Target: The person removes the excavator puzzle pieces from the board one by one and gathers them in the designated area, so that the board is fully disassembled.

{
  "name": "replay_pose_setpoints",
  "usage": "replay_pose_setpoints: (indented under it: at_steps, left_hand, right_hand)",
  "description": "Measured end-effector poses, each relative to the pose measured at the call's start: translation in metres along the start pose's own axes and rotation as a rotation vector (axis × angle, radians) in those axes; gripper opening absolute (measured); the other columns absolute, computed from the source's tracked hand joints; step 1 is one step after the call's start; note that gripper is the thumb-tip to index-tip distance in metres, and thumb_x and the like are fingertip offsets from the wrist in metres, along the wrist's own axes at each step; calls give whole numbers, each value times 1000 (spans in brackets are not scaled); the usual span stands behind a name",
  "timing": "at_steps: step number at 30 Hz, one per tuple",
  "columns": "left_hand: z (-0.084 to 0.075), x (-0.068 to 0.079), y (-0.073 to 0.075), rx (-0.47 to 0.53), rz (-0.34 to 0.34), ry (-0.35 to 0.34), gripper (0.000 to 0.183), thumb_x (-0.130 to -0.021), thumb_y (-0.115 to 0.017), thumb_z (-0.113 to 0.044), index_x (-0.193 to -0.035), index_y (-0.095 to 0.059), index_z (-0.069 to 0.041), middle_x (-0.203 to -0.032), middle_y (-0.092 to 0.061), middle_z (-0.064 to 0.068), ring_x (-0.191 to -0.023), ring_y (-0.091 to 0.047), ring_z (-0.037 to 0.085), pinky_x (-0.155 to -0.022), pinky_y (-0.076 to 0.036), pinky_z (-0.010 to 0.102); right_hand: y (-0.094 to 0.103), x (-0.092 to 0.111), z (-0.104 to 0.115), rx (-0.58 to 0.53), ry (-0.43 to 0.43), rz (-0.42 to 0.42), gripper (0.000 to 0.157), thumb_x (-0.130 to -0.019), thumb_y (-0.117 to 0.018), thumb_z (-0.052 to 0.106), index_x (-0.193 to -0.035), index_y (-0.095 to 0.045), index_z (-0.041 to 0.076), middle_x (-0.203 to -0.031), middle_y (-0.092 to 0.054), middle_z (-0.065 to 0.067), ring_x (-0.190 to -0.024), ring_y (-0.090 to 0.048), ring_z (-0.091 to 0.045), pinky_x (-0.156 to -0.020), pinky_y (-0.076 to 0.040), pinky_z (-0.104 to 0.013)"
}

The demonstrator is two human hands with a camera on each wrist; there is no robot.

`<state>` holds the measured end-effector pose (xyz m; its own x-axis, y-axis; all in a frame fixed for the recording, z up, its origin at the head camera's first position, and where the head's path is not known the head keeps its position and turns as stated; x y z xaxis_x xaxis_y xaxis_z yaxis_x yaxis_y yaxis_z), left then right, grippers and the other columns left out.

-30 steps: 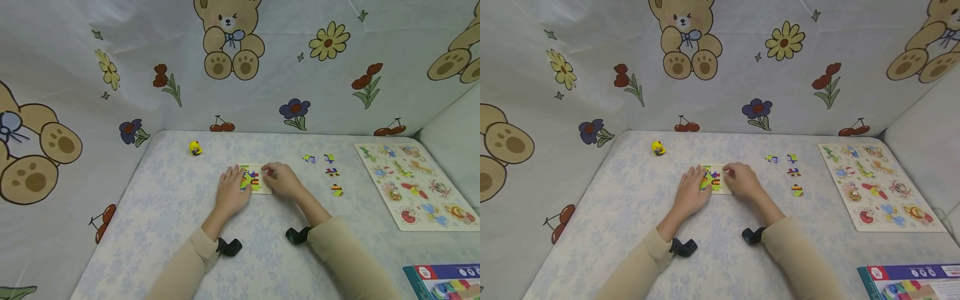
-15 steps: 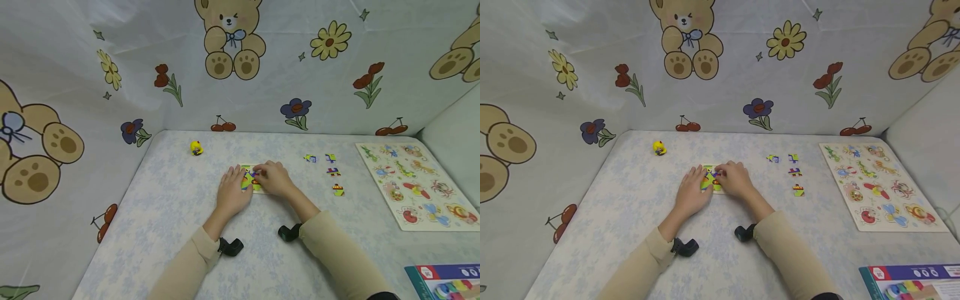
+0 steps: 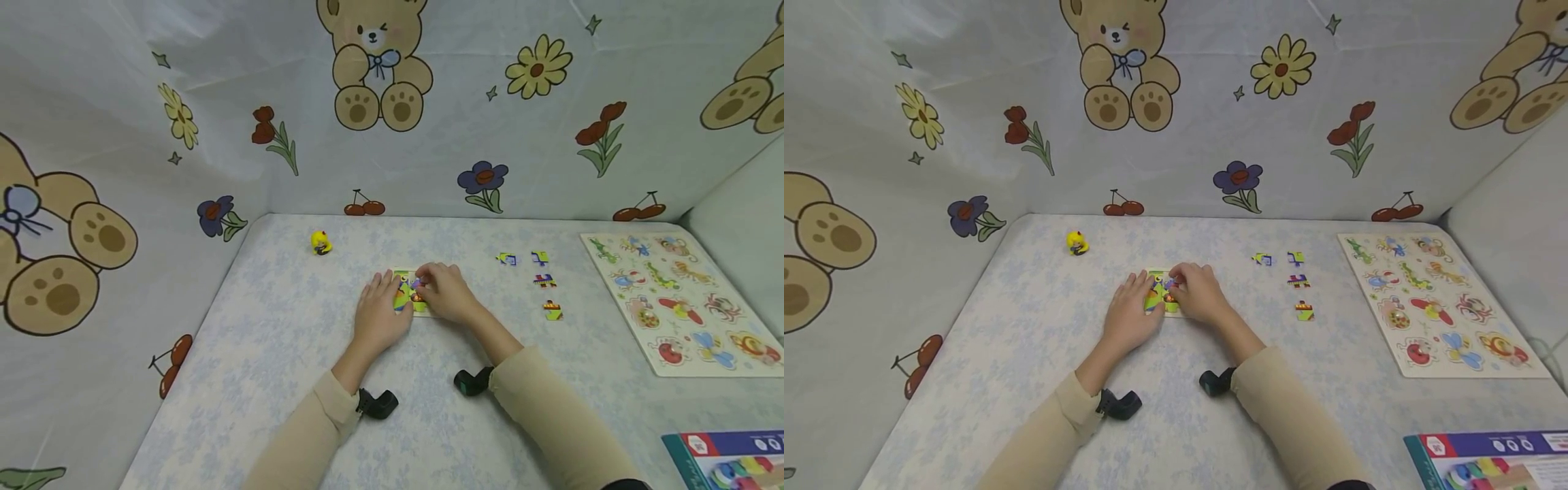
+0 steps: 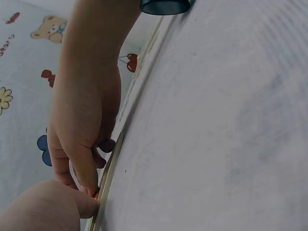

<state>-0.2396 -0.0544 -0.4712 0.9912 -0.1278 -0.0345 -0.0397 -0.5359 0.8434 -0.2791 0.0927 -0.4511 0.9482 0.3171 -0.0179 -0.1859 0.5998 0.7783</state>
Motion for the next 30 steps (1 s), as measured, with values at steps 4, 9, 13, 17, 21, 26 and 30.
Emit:
replay_pose_setpoints:
  at_steps: [4, 9, 13, 17, 21, 26, 30]
  left_hand:
    - [0, 0, 0, -4, 0, 1, 65, -96, -51, -45, -153, -40, -15, -165, -26, 4, -155, -15, 25, -127, -11, 46]
    - [0, 0, -1, -12, 0, 5, 65, -96, -51, -45, -154, -39, -16, -165, -26, 4, -155, -15, 25, -127, -11, 45]
    - [-1, 1, 0, 4, -9, 1, 64, -96, -52, -43, -153, -40, -15, -164, -27, 5, -155, -16, 26, -127, -11, 45]
    - [-2, 2, 0, 11, -5, 11, 64, -96, -51, -43, -153, -40, -16, -165, -26, 3, -155, -15, 25, -127, -10, 44]
    - [-1, 2, -1, 21, -6, 21, 64, -97, -51, -43, -154, -39, -17, -165, -25, 2, -155, -14, 24, -127, -10, 43]
    - [-1, 3, -1, 35, -17, 24, 64, -96, -52, -42, -154, -39, -17, -165, -25, 1, -155, -14, 23, -127, -11, 43]
    - [-1, 3, -1, 34, -16, 21, 64, -96, -52, -43, -154, -39, -18, -165, -25, 1, -155, -14, 23, -127, -10, 43]
  right_hand:
    - [2, 1, -1, -101, -2, 2, 24, -98, -62, 17, -121, -57, 11, -108, -66, -7, -96, -54, -22, -82, -46, -36]
    - [5, 4, -5, -197, -22, 10, 25, -98, -61, 17, -122, -55, 12, -104, -66, -7, -82, -60, -19, -72, -50, -33]
    - [13, 11, -12, -254, -68, -3, 27, -98, -61, 20, -124, -56, 14, -105, -66, -6, -77, -59, -19, -66, -49, -31]
    - [27, 20, -25, -246, -116, -19, 28, -98, -61, 23, -126, -57, 17, -105, -66, -5, -77, -57, -20, -65, -47, -30]
    - [46, 28, -44, -179, -174, -23, 30, -98, -62, 25, -127, -57, 17, -105, -64, -7, -78, -54, -21, -64, -46, -29]
    - [72, 39, -72, -71, -241, -28, 32, -100, -59, 25, -130, -55, 16, -109, -63, -10, -83, -56, -24, -67, -46, -32]
    - [89, 47, -92, 4, -270, -26, 34, -101, -57, 24, -133, -53, 14, -114, -62, -14, -93, -58, -29, -73, -47, -37]
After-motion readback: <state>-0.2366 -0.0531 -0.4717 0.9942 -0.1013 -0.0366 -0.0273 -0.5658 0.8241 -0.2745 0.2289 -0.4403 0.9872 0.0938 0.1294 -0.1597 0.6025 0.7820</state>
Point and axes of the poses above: each hand's wrist, its own x-axis away from the middle knuckle, its own y-axis out of the back of the hand, z = x × y, the point moved 5 cm from there along -x, towards the middle knuckle
